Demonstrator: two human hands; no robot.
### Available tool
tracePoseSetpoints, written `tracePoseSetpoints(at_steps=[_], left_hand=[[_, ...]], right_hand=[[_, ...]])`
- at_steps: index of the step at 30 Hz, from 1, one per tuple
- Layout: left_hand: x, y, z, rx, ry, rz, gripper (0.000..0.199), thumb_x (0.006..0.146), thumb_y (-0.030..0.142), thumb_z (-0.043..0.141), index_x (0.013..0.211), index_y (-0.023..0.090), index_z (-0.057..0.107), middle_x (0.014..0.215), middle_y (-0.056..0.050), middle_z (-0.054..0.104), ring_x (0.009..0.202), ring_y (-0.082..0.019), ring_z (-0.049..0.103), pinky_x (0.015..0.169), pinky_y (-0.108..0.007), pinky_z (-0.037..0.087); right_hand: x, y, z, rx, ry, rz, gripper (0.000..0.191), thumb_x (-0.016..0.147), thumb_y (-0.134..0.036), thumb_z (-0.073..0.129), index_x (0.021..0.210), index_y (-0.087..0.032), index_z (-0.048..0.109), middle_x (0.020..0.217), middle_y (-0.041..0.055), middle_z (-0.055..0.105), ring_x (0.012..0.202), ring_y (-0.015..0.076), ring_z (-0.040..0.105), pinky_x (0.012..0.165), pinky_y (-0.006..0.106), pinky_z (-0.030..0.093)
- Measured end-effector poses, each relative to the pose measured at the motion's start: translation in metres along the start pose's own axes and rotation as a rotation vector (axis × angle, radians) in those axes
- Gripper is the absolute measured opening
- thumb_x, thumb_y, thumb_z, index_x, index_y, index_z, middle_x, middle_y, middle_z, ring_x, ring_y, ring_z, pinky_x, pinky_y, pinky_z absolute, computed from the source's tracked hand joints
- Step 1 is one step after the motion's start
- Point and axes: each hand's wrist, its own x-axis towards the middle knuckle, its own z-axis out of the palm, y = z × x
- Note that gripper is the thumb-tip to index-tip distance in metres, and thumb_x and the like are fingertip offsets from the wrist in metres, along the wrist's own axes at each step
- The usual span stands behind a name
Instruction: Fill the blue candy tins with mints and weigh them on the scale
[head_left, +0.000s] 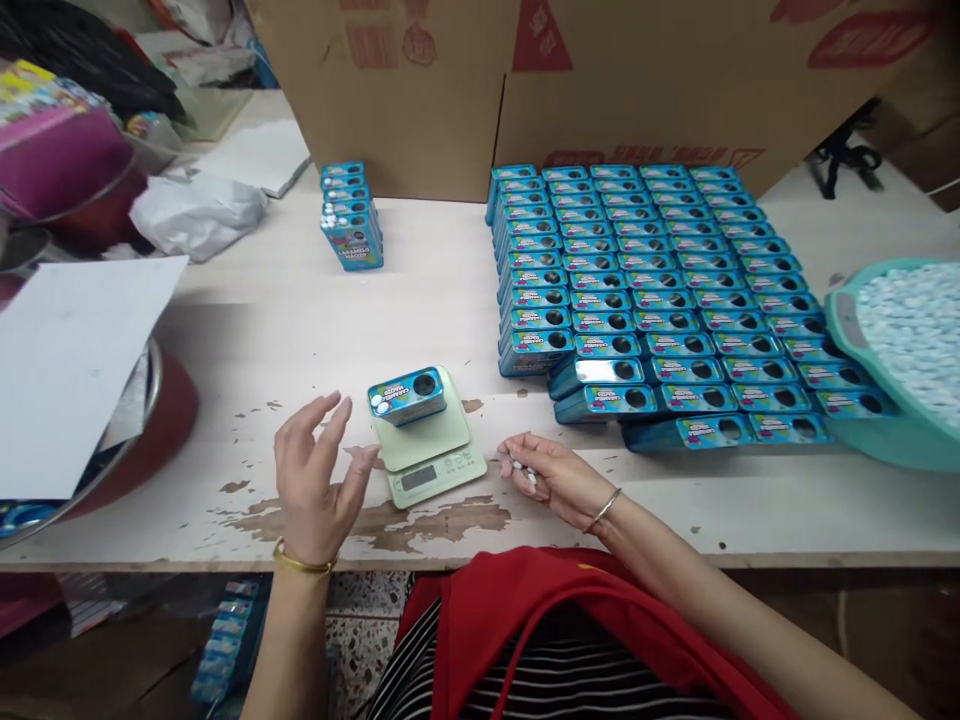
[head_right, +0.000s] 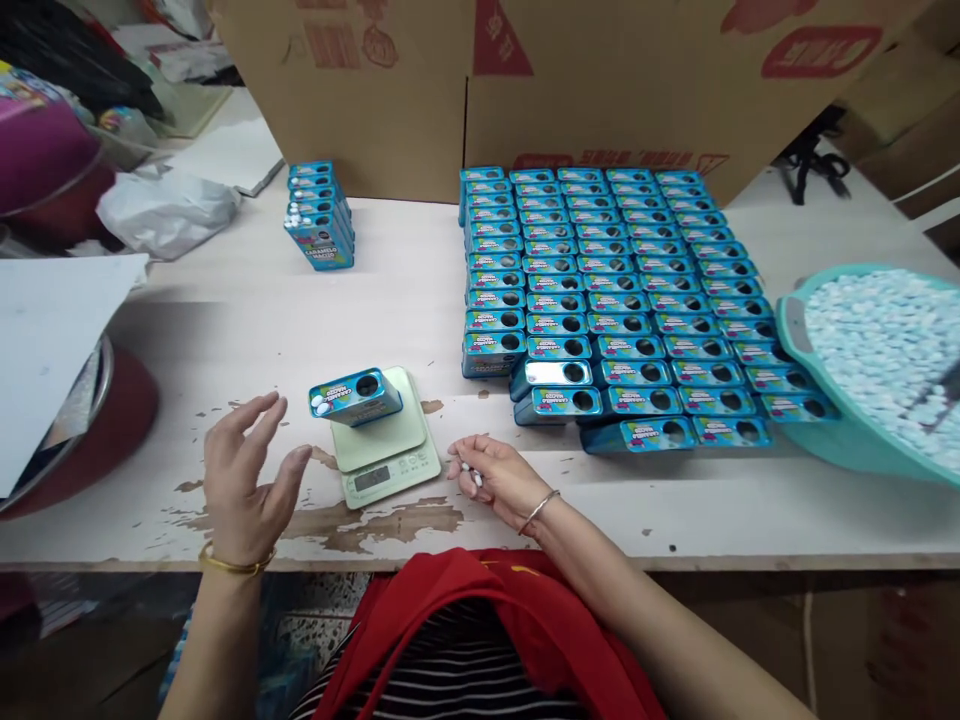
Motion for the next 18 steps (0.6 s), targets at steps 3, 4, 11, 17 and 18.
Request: tracePoseSetpoints(at_steps=[3, 4, 11, 17, 18], left_hand=[[0.009, 0.006, 0.005, 0.033, -0.068, 0.067, 0.049, 0.085, 0.034, 0.056, 0.132, 0.031, 0.043, 0.138, -0.007, 0.046, 0.131, -0.027, 0.040, 0.108, -0.050, 0.033], [0.010, 0.008, 0.008, 0.040, -0.082, 0.079, 0.049, 0.085, 0.034, 0.056, 0.132, 0.032, 0.043, 0.140, -0.006, 0.044, 0.133, -0.027, 0.037, 0.109, -0.051, 0.030], [0.023, 0.024, 0.025, 0.101, -0.147, 0.132, 0.053, 0.087, 0.038, 0.053, 0.137, 0.031, 0.036, 0.149, -0.006, 0.034, 0.140, -0.026, 0.025, 0.114, -0.055, 0.017], [0.021, 0.023, 0.015, 0.051, -0.109, 0.071, 0.049, 0.089, 0.038, 0.049, 0.136, 0.031, 0.037, 0.149, -0.006, 0.033, 0.141, -0.025, 0.025, 0.113, -0.053, 0.020], [0.018, 0.022, 0.013, 0.048, -0.096, 0.059, 0.047, 0.089, 0.037, 0.049, 0.135, 0.032, 0.040, 0.148, -0.005, 0.034, 0.140, -0.025, 0.026, 0.113, -0.053, 0.021]], right_hand=[[0.000, -0.013, 0.010, -0.043, -0.043, -0.063, 0.036, 0.069, -0.043, 0.073, 0.083, -0.014, 0.058, 0.071, 0.0002, 0.059, 0.044, 0.0027, 0.040, 0.040, 0.019, 0.019], [0.000, -0.019, 0.014, -0.052, -0.053, -0.078, 0.036, 0.069, -0.043, 0.073, 0.083, -0.013, 0.058, 0.071, 0.0002, 0.059, 0.045, 0.0026, 0.041, 0.040, 0.018, 0.019], [0.004, -0.057, 0.048, -0.159, -0.209, -0.200, 0.029, 0.076, -0.038, 0.066, 0.090, -0.012, 0.062, 0.069, -0.0025, 0.056, 0.045, 0.0015, 0.042, 0.043, 0.017, 0.026], [0.014, -0.079, 0.070, -0.288, -0.312, -0.338, 0.020, 0.085, -0.031, 0.057, 0.091, -0.012, 0.062, 0.065, -0.0047, 0.052, 0.045, 0.0010, 0.039, 0.044, 0.017, 0.027], [0.014, -0.081, 0.071, -0.290, -0.312, -0.345, 0.019, 0.085, -0.030, 0.056, 0.090, -0.012, 0.062, 0.065, -0.0046, 0.052, 0.045, 0.0009, 0.039, 0.044, 0.017, 0.027]])
